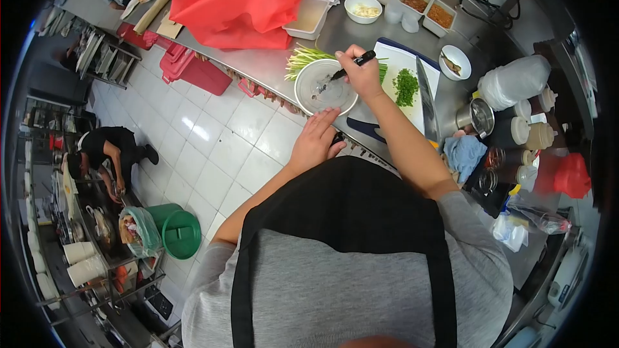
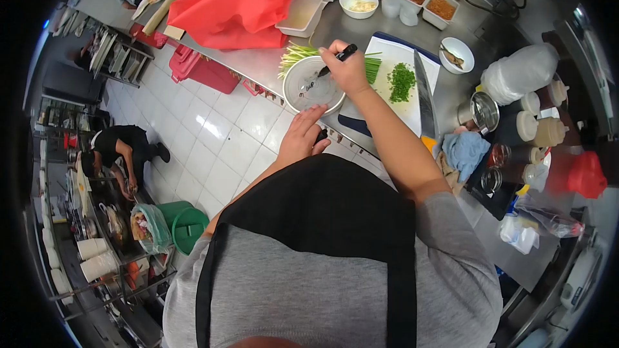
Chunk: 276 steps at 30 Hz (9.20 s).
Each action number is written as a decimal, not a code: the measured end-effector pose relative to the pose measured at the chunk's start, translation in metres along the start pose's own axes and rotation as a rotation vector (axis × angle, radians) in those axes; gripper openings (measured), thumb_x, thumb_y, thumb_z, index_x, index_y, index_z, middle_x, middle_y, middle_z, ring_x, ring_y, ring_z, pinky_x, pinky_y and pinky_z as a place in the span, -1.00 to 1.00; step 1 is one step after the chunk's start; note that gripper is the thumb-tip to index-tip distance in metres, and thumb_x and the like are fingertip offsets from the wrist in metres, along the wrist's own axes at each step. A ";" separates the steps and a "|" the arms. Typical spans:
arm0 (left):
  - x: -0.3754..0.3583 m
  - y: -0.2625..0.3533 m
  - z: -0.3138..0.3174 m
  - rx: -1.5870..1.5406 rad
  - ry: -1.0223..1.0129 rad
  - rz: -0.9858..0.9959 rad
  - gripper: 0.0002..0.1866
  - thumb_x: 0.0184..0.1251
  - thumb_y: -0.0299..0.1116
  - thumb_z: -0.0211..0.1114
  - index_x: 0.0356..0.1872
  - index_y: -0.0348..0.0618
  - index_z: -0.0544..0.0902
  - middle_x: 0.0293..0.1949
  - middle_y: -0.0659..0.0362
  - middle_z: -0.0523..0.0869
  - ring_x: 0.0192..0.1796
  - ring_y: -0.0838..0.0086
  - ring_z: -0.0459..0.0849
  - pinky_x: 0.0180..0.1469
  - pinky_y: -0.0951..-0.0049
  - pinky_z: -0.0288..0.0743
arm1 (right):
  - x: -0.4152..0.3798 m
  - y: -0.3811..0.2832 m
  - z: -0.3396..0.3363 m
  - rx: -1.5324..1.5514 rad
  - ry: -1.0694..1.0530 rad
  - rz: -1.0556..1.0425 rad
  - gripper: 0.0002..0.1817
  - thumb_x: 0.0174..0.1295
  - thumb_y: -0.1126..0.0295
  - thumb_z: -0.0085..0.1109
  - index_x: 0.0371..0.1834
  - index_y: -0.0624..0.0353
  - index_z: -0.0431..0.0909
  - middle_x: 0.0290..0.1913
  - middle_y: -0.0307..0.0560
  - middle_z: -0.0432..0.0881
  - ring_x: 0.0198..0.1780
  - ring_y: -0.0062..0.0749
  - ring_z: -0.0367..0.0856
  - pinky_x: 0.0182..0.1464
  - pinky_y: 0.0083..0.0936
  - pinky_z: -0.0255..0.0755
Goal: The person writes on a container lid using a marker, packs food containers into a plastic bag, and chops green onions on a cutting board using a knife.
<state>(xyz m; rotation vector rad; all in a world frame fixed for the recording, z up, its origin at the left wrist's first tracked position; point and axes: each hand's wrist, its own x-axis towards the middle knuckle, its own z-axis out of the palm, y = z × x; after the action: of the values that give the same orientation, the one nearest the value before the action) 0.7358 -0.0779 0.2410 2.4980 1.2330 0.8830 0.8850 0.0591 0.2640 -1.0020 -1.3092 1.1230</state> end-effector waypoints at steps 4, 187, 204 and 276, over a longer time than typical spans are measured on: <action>0.000 0.000 0.001 0.012 -0.006 -0.013 -0.67 0.06 -0.27 0.37 -0.37 -0.34 0.49 0.29 -0.05 0.38 0.33 0.04 0.35 0.34 0.04 0.20 | 0.003 0.012 0.000 -0.135 -0.030 -0.068 -0.71 0.19 0.30 0.23 -0.60 0.18 0.44 -0.67 -0.32 0.41 -0.67 -0.71 0.31 -0.60 -0.64 0.23; 0.136 -0.371 -0.322 -0.295 0.270 -0.336 -0.12 -0.16 0.07 0.53 0.17 -0.23 0.39 0.11 0.03 0.50 0.20 0.26 0.44 0.20 0.21 0.31 | 0.141 -0.074 0.243 -0.763 -0.610 -0.567 -0.37 -0.02 -0.13 0.32 0.01 0.10 0.56 0.14 0.00 0.53 0.23 -0.19 0.42 0.31 -0.13 0.10; 0.219 -0.432 -0.384 -1.363 0.299 -0.266 -0.61 0.37 -0.05 0.13 -0.04 -0.17 0.47 -0.23 0.24 0.57 -0.15 0.37 0.57 0.00 0.23 0.48 | 0.171 -0.080 0.103 0.676 0.259 0.193 -0.71 0.32 0.29 0.09 -0.04 0.27 0.50 -0.12 -0.06 0.64 -0.14 -0.37 0.64 -0.06 -0.44 0.52; 0.283 -0.209 -0.464 -0.041 0.258 0.068 -0.55 0.16 -0.55 0.22 0.11 -0.16 0.39 -0.30 0.07 0.66 -0.33 0.42 0.60 -0.34 0.44 0.49 | 0.291 -0.280 0.335 0.357 -0.073 -0.220 -0.47 0.13 0.34 0.23 0.11 0.42 0.34 0.05 0.15 0.43 -0.09 -0.18 0.54 -0.11 -0.22 0.48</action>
<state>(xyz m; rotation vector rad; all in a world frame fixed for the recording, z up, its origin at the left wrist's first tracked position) 0.4535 0.2425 0.6376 2.4656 1.1938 1.2674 0.5486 0.2676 0.6077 -0.5458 -1.1895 1.1793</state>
